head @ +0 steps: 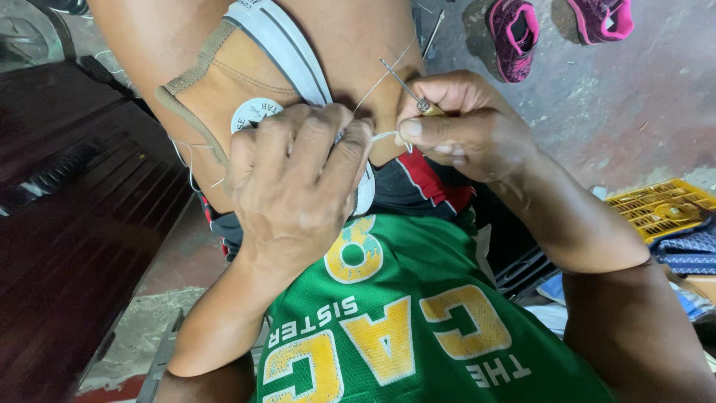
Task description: The person sits with a canvas sneaker on their lap and hand-stitches its upper to the sole using a needle and thread. They repeatedly push the needle through the shoe edge, pull the thread taut, and rotate the shoe to continue stitching around it.
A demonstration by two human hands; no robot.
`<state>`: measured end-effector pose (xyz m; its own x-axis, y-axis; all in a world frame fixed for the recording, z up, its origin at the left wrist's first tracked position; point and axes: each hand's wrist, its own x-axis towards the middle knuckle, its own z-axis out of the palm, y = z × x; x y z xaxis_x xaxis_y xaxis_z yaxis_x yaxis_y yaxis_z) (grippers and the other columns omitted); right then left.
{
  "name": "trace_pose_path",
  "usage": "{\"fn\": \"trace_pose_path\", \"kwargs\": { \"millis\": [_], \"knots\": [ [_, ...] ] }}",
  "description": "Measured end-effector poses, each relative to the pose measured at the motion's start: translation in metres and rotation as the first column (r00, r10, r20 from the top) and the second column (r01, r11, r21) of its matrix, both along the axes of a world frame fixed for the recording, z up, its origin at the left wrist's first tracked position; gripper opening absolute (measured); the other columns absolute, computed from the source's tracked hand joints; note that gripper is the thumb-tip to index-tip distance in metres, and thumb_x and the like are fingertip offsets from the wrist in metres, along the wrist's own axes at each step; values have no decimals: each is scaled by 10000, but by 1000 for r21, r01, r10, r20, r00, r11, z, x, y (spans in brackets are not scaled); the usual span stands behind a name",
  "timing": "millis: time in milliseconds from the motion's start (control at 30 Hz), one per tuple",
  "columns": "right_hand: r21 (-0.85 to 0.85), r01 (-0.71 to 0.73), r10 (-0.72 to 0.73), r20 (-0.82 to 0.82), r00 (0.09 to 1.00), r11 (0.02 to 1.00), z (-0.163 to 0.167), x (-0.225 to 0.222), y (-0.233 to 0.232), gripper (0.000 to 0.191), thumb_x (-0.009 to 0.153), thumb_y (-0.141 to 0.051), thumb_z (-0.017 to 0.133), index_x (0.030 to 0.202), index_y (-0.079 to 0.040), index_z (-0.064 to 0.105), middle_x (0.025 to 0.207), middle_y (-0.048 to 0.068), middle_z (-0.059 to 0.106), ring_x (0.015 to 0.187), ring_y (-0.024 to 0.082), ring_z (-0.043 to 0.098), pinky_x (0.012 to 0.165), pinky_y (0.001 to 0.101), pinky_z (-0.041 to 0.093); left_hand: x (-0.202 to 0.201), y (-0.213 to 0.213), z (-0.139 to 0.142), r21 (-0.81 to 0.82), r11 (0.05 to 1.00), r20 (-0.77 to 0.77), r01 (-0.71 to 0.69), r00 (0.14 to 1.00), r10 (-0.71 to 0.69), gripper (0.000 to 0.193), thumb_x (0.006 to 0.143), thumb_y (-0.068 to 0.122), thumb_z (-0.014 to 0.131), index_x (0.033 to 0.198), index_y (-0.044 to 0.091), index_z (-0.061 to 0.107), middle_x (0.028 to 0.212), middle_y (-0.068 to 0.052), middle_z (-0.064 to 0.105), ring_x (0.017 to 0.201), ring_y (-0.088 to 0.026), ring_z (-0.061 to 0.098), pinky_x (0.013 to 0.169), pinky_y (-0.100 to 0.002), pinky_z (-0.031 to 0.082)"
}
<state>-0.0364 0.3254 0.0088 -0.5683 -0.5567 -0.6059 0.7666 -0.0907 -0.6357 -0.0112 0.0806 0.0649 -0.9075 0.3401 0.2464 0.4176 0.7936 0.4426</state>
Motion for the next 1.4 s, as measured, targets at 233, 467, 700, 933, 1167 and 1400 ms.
{"fn": "trace_pose_path", "kwargs": {
  "millis": [233, 467, 700, 933, 1167, 1400],
  "knots": [
    [-92, 70, -59, 112, 992, 993, -5, 2, -3, 134, 1020, -86, 614, 925, 6, 591, 629, -37, 424, 484, 37, 334, 445, 208, 267, 3, -3, -4, 70, 997, -20, 16, 1000, -14, 202, 905, 145, 814, 1085, 67, 769, 1097, -30, 691, 988, -201, 634, 828, -336, 425],
    [-105, 149, -131, 164, 978, 983, -6, 3, -5, 96, 1007, -75, 596, 969, 13, 600, 692, 0, 475, 528, 39, 365, 448, 208, 288, 4, -4, -4, 117, 993, 8, 1, 1000, -2, 167, 894, 121, 856, 1021, 51, 774, 1041, -40, 708, 912, -208, 630, 798, -334, 441],
    [-94, 147, -132, 144, 981, 985, -4, 4, -6, 94, 1009, -74, 584, 966, 9, 594, 689, 2, 471, 522, 39, 358, 446, 206, 290, -1, -3, 3, 119, 993, 25, 11, 1000, -14, 260, 946, 173, 831, 1148, 39, 736, 1176, -65, 686, 1001, -219, 619, 865, -338, 441],
    [-113, 94, -90, 44, 995, 989, -3, 6, -7, 128, 1039, -56, 570, 932, 14, 574, 674, -14, 439, 522, 33, 345, 471, 209, 284, -1, 5, -1, 94, 995, 74, -38, 997, 31, 154, 963, 120, 795, 1080, 58, 717, 1139, -33, 689, 1037, -213, 628, 865, -347, 439],
    [-114, 88, -84, 37, 996, 990, -4, 7, -6, 134, 1023, -53, 575, 905, 9, 561, 673, -12, 448, 508, 29, 347, 463, 207, 279, 0, 1, -1, 161, 986, 133, -46, 991, 25, 160, 1023, 110, 771, 1149, 49, 695, 1201, -48, 676, 1072, -233, 612, 919, -358, 443],
    [-93, 68, -68, -1, 998, 993, -7, 9, -5, 119, 1011, -49, 580, 909, 11, 567, 669, -18, 444, 509, 30, 350, 464, 207, 282, 0, 5, -2, 98, 994, 134, -40, 991, 27, 205, 946, 133, 772, 1130, 75, 701, 1187, -29, 679, 1084, -227, 610, 882, -366, 419]
  ]
}}
